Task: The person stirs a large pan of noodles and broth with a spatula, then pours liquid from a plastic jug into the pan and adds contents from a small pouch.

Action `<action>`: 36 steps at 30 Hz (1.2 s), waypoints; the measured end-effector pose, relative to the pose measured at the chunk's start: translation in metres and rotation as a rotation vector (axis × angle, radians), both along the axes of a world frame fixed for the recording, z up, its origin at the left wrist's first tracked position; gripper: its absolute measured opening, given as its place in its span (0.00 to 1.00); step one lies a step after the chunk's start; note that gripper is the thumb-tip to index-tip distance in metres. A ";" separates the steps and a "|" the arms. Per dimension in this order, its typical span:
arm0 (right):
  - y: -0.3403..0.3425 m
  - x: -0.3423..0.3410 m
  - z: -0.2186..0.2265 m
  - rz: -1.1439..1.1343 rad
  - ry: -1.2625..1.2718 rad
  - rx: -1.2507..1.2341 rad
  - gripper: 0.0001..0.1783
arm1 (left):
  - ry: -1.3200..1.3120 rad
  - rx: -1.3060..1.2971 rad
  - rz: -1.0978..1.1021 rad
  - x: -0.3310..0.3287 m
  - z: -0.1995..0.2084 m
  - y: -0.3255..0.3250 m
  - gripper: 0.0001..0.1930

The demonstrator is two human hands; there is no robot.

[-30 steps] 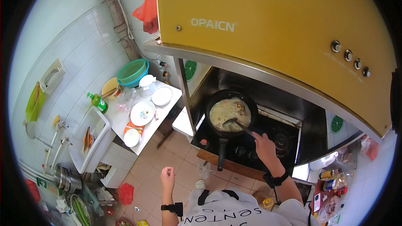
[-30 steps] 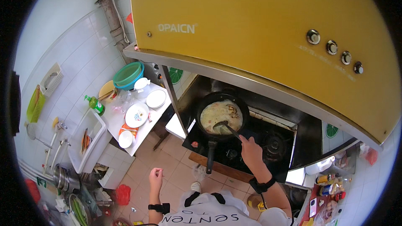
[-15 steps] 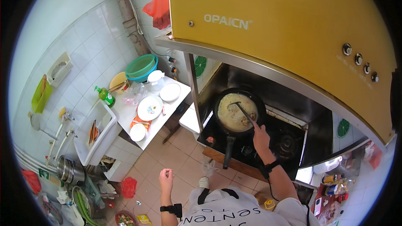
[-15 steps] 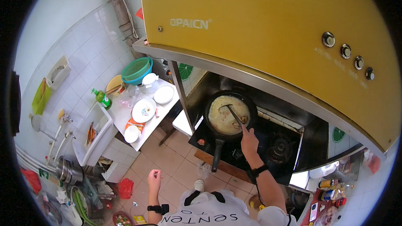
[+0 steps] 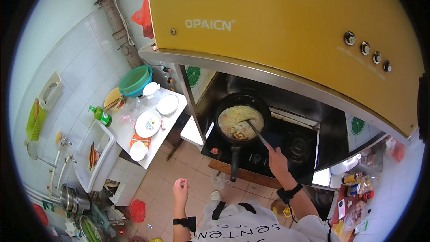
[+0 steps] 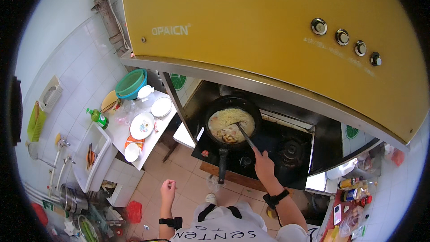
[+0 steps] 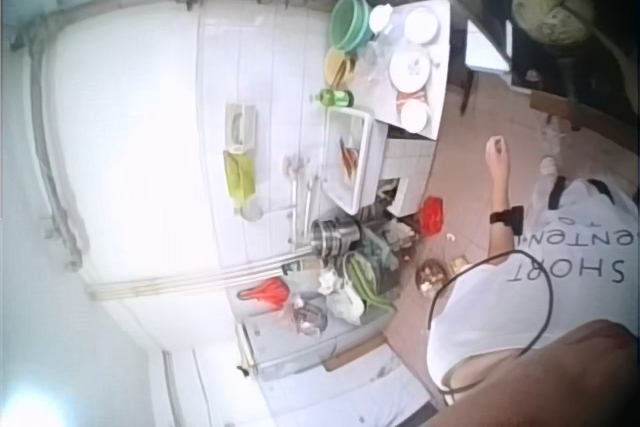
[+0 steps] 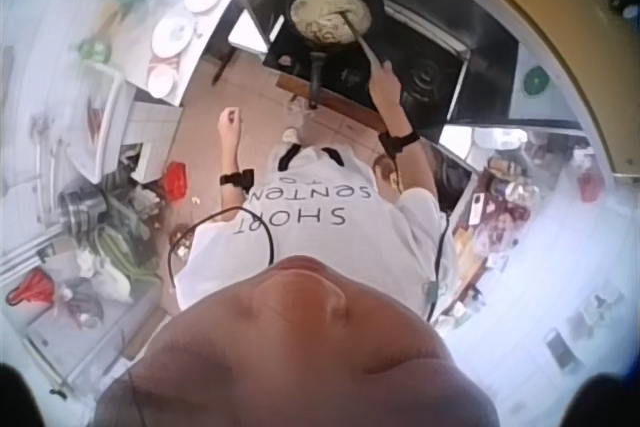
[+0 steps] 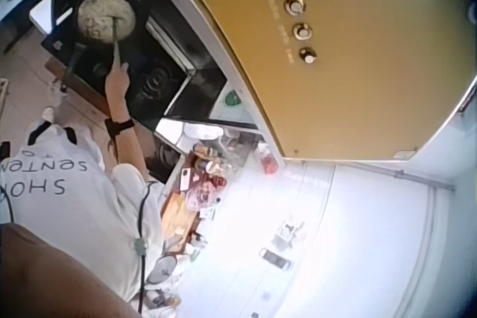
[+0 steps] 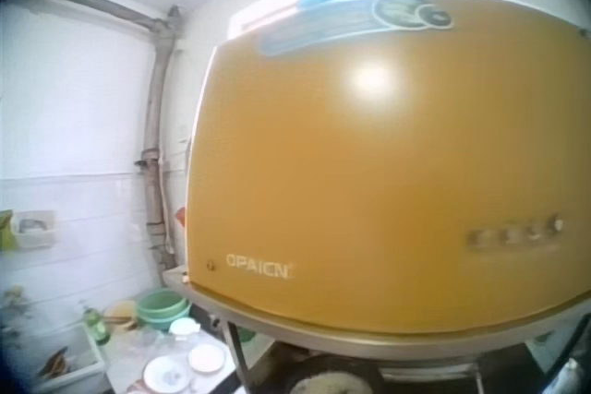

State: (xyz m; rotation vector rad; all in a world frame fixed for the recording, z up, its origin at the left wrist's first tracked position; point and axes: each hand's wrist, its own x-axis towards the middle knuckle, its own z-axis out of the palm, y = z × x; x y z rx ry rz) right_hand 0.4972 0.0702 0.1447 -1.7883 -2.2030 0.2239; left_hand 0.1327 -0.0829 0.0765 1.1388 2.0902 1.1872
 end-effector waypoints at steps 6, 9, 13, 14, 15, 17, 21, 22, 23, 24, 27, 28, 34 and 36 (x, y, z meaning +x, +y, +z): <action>-0.024 0.021 0.046 0.001 0.002 -0.056 0.22 | -0.032 0.008 -0.037 0.011 0.002 0.012 0.06; -0.025 0.032 0.066 0.075 0.016 0.065 0.21 | -0.030 0.018 -0.046 0.010 -0.002 0.015 0.06; -0.021 0.036 0.100 0.098 0.087 0.161 0.19 | -0.019 0.020 -0.043 0.010 0.000 0.015 0.06; -0.018 0.035 0.104 0.106 0.107 0.196 0.18 | -0.018 0.020 -0.039 0.008 -0.001 0.013 0.06; -0.014 0.032 0.107 0.112 0.109 0.196 0.18 | -0.016 0.022 -0.034 0.005 -0.004 0.010 0.06; -0.007 0.022 0.112 0.009 0.150 0.179 0.16 | -0.014 0.023 -0.030 0.001 -0.007 0.007 0.06; 0.031 0.005 0.072 0.025 0.082 0.339 0.17 | 0.007 -0.001 -0.012 -0.003 -0.003 0.003 0.06; 0.041 0.000 0.056 -0.002 0.064 0.357 0.17 | 0.026 -0.001 -0.013 -0.004 -0.002 0.001 0.06; 0.047 -0.008 0.047 -0.025 0.046 0.374 0.17 | 0.029 -0.002 -0.007 -0.005 -0.002 0.000 0.06; 0.049 -0.015 0.040 -0.071 0.075 0.305 0.17 | 0.021 0.008 -0.006 -0.007 -0.003 0.000 0.06; 0.050 -0.021 0.007 -0.089 0.036 0.215 0.18 | 0.016 0.011 -0.004 -0.008 0.000 0.000 0.06; 0.045 -0.024 0.002 -0.081 0.040 0.214 0.18 | 0.021 0.005 0.004 -0.010 0.001 -0.002 0.06; -0.009 -0.021 0.012 -0.008 -0.041 0.055 0.21 | 0.036 -0.003 0.022 -0.015 -0.010 -0.006 0.05; -0.021 -0.016 0.027 -0.001 -0.037 0.014 0.21 | 0.040 -0.002 0.022 -0.014 -0.010 -0.004 0.05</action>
